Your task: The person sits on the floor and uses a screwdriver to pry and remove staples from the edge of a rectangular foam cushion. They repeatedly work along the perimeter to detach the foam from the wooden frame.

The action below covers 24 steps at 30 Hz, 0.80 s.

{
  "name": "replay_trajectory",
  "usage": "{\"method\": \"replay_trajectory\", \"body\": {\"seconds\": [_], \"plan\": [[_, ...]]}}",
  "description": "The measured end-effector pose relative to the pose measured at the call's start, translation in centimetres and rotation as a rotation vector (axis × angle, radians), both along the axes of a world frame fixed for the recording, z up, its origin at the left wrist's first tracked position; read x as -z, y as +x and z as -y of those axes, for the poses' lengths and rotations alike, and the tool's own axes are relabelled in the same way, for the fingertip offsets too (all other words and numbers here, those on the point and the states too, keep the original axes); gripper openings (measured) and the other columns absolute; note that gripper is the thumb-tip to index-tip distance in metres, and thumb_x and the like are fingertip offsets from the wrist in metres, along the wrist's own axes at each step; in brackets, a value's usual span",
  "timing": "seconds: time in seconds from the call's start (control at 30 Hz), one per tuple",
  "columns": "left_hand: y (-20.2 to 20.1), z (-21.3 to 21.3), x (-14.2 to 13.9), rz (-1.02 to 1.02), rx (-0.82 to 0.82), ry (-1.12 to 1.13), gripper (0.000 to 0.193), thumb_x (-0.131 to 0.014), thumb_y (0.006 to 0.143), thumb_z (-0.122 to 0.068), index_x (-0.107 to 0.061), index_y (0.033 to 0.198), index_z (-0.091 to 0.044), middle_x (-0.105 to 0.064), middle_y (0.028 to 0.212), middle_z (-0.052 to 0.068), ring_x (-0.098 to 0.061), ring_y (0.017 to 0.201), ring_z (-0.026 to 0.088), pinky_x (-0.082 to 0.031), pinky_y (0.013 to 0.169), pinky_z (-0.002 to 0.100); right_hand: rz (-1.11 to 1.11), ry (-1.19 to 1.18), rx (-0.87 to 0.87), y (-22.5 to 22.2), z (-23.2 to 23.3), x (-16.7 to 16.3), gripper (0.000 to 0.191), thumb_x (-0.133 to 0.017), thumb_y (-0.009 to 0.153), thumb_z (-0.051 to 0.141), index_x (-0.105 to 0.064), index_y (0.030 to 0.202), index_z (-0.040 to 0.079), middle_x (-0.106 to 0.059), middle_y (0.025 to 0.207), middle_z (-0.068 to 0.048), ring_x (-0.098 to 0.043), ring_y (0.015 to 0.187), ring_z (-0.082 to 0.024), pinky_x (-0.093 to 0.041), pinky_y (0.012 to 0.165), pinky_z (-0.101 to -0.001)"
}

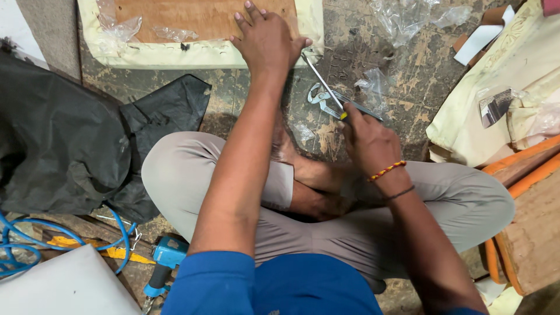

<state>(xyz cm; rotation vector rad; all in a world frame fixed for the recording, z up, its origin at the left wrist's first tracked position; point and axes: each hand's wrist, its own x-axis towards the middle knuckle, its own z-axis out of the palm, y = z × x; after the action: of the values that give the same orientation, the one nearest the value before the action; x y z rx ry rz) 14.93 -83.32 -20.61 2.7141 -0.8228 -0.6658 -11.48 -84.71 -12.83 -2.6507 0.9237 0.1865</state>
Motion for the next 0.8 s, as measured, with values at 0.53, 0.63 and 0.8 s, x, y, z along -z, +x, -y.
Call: {"method": "replay_trajectory", "body": {"seconds": [0.53, 0.63, 0.8], "plan": [[-0.2, -0.4, 1.3, 0.147, 0.001, -0.076, 0.109, -0.087, 0.064, -0.069, -0.054, 0.134, 0.008, -0.044, 0.147, 0.027, -0.038, 0.139, 0.051, -0.040, 0.099, 0.075, 0.162, 0.116, -0.003, 0.1, 0.6, -0.9, 0.035, -0.068, 0.102, 0.026, -0.062, 0.133, 0.011, -0.071, 0.085, -0.017, -0.068, 0.072, -0.038, -0.054, 0.065, -0.0489], [-0.2, -0.4, 1.2, 0.138, 0.004, -0.069, 0.110, -0.087, 0.063, -0.070, -0.053, 0.134, 0.008, -0.044, 0.146, 0.027, -0.038, 0.138, 0.051, -0.040, 0.098, 0.075, 0.157, 0.129, 0.005, 0.2, 0.8, -1.0, 0.034, -0.067, 0.103, 0.025, -0.063, 0.133, 0.010, -0.071, 0.085, -0.018, -0.068, 0.072, -0.038, -0.054, 0.066, -0.0488], [0.0, -0.5, 1.1, 0.149, 0.022, -0.066, 0.106, -0.085, 0.064, -0.071, -0.056, 0.131, 0.007, -0.047, 0.144, 0.027, -0.040, 0.137, 0.051, -0.042, 0.098, 0.074, 0.080, 0.124, 0.014, 0.9, 1.2, -1.2, 0.036, -0.068, 0.102, 0.026, -0.064, 0.133, 0.010, -0.069, 0.078, -0.020, -0.067, 0.068, -0.039, -0.053, 0.063, -0.0495]]}}
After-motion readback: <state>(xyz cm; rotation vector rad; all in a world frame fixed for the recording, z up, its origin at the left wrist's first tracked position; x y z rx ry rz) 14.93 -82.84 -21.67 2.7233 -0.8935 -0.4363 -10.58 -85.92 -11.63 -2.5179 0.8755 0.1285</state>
